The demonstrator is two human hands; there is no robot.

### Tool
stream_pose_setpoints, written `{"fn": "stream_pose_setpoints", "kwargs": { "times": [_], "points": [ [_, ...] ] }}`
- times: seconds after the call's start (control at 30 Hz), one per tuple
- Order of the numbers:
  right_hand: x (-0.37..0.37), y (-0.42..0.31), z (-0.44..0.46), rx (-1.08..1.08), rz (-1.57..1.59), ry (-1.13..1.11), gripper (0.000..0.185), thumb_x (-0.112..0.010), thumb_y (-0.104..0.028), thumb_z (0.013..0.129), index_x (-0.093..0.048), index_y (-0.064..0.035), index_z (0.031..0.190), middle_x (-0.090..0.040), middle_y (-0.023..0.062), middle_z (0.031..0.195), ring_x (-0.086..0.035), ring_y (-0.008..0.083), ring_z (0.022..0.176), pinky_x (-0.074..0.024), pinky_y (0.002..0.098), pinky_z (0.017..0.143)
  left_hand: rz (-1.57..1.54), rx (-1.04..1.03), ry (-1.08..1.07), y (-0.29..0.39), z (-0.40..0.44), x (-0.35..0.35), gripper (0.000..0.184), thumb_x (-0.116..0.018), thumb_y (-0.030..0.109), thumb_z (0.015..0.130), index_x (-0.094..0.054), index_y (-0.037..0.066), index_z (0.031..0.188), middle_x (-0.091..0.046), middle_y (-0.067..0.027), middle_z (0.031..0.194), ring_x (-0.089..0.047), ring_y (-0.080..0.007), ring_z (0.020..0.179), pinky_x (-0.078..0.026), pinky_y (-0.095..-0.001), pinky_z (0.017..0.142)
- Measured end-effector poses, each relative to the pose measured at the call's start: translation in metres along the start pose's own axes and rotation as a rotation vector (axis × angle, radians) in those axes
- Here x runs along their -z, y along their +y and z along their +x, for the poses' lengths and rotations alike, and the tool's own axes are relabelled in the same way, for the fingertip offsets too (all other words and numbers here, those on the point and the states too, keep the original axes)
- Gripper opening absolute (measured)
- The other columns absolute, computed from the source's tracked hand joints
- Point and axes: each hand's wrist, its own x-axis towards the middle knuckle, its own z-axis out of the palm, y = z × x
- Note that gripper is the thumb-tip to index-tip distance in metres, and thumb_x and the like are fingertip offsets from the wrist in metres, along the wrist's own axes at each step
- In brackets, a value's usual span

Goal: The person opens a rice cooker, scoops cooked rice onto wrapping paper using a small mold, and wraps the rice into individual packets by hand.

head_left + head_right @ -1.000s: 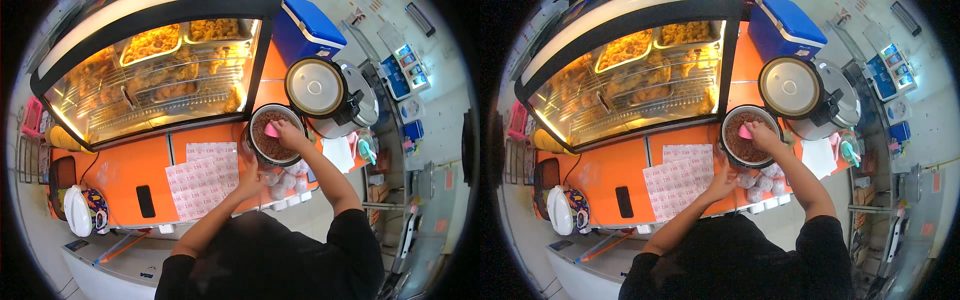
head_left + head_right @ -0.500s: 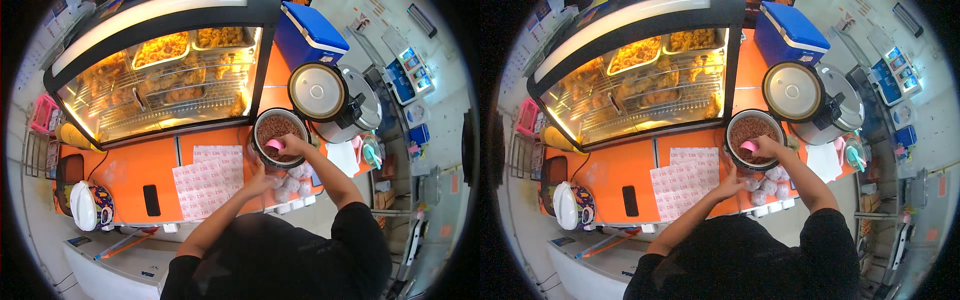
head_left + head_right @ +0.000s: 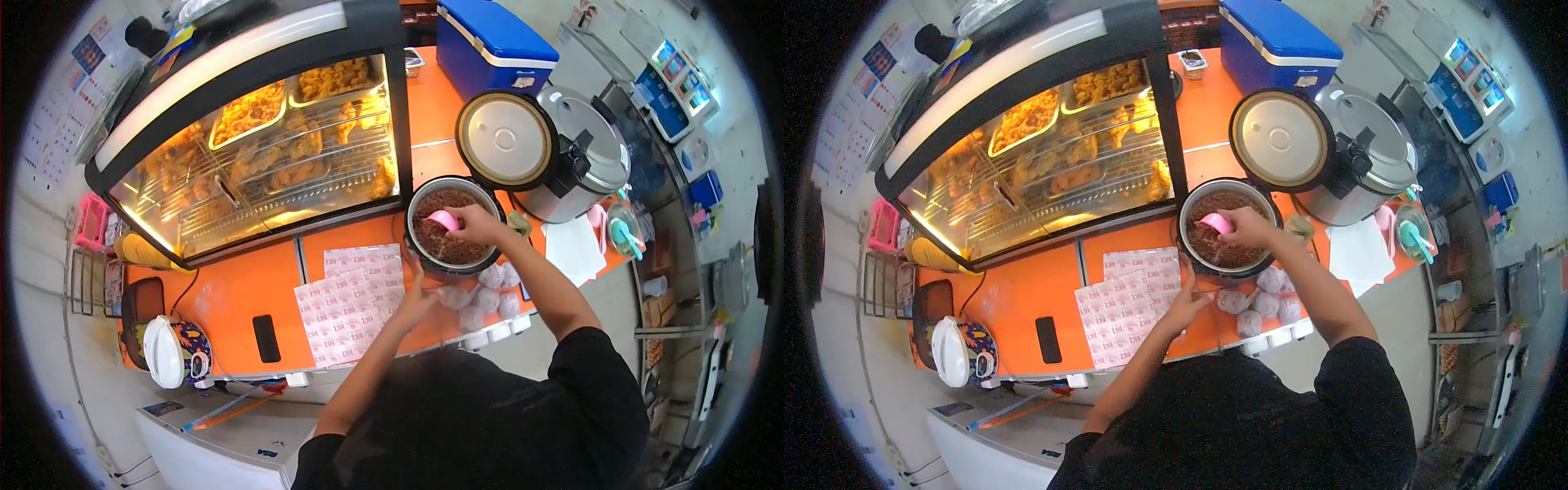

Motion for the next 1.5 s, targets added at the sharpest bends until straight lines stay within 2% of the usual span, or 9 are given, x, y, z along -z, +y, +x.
{"fn": "stream_pose_setpoints", "kwargs": {
  "times": [0.03,0.1,0.2,0.43,0.67,0.83,1.17,1.37,1.5],
  "points": [
    [-0.027,0.018,0.001,0.182,-0.290,0.234,0.064,-0.075,-0.013,0.084,-0.054,-0.0015,0.143,-0.070,0.0208,0.111,-0.070,0.0376,0.097,-0.0570,0.0456,0.090,-0.057,-0.036,0.038,-0.001,-0.002,-0.003,0.105,-0.066,0.016,0.100,0.018,0.015,0.164,-0.033,-0.0270,0.161,-0.064,-0.0243,0.118,-0.050,-0.0354,0.101],
    [-0.053,0.031,0.000,0.222,-0.465,0.155,0.077,-0.082,-0.017,0.078,-0.051,-0.0016,0.147,-0.066,0.0262,0.121,-0.064,0.0418,0.115,-0.0514,0.0472,0.100,-0.069,-0.072,0.094,-0.007,-0.003,-0.007,0.101,-0.066,0.016,0.100,0.011,0.014,0.166,-0.033,-0.0239,0.162,-0.064,-0.0235,0.117,-0.050,-0.0357,0.100],
    [-0.038,0.017,-0.013,-0.008,-0.345,0.129,0.080,-0.084,-0.020,0.076,-0.051,-0.0013,0.146,-0.066,0.0257,0.121,-0.065,0.0413,0.113,-0.0518,0.0472,0.099,0.028,-0.068,0.142,-0.002,-0.005,-0.007,0.099,-0.066,0.014,0.099,0.005,0.014,0.167,-0.033,-0.0187,0.164,-0.063,-0.0218,0.116,-0.051,-0.0354,0.099],
    [-0.041,0.021,0.000,-0.059,-0.147,-0.051,0.047,-0.081,-0.022,0.073,-0.072,0.0063,0.109,-0.073,0.0278,0.091,-0.072,0.0419,0.087,-0.0579,0.0478,0.084,-0.035,-0.095,0.170,-0.012,0.001,-0.014,0.091,-0.066,0.012,0.098,-0.007,0.012,0.168,-0.042,-0.0156,0.159,-0.061,-0.0168,0.108,-0.051,-0.0329,0.096],
    [-0.045,-0.005,0.001,-0.188,0.351,-0.041,0.027,-0.078,-0.021,0.078,-0.079,-0.0018,0.097,-0.076,0.0108,0.073,-0.074,0.0164,0.067,-0.0598,0.0369,0.065,0.038,-0.051,0.135,-0.015,-0.001,-0.009,0.079,-0.067,0.015,0.097,-0.025,0.006,0.163,-0.063,-0.0071,0.121,-0.061,-0.0160,0.103,-0.051,-0.0318,0.091],
    [-0.027,-0.013,-0.003,-0.055,0.098,-0.053,0.030,-0.077,-0.021,0.079,-0.081,-0.0045,0.104,-0.078,0.0096,0.079,-0.073,0.0164,0.067,-0.0588,0.0349,0.068,0.136,-0.208,0.124,-0.024,0.011,-0.003,0.081,-0.069,0.018,0.096,-0.024,0.005,0.162,-0.060,-0.0091,0.129,-0.059,-0.0167,0.108,-0.052,-0.0330,0.091],
    [0.001,0.036,-0.018,-0.195,0.738,-0.199,0.038,-0.071,-0.026,0.095,-0.073,-0.0036,0.125,-0.074,0.0023,0.097,-0.068,0.0103,0.085,-0.0563,0.0263,0.078,0.075,-0.138,0.145,-0.005,-0.008,-0.020,0.097,-0.068,0.023,0.099,0.000,0.013,0.167,-0.036,-0.0131,0.164,-0.050,-0.0261,0.136,-0.050,-0.0388,0.101],
    [0.008,0.015,-0.054,-0.148,1.164,-0.141,0.041,-0.067,-0.030,0.100,-0.065,-0.0018,0.129,-0.073,0.0084,0.115,-0.071,0.0180,0.103,-0.0601,0.0348,0.091,-0.021,0.098,0.236,-0.055,-0.051,0.025,0.070,-0.061,0.026,0.103,-0.028,0.011,0.164,-0.048,-0.0108,0.158,-0.052,-0.0250,0.137,-0.046,-0.0438,0.106],
    [-0.013,-0.041,-0.068,-0.010,1.559,-0.267,0.056,-0.060,-0.041,0.103,-0.053,-0.0043,0.144,-0.064,0.0145,0.135,-0.067,0.0258,0.120,-0.0597,0.0437,0.096,0.260,0.040,0.521,-0.134,-0.087,0.090,0.045,-0.064,0.018,0.099,-0.057,0.003,0.142,-0.068,-0.0100,0.134,-0.064,-0.0207,0.119,-0.051,-0.0404,0.099]
  ]
}}
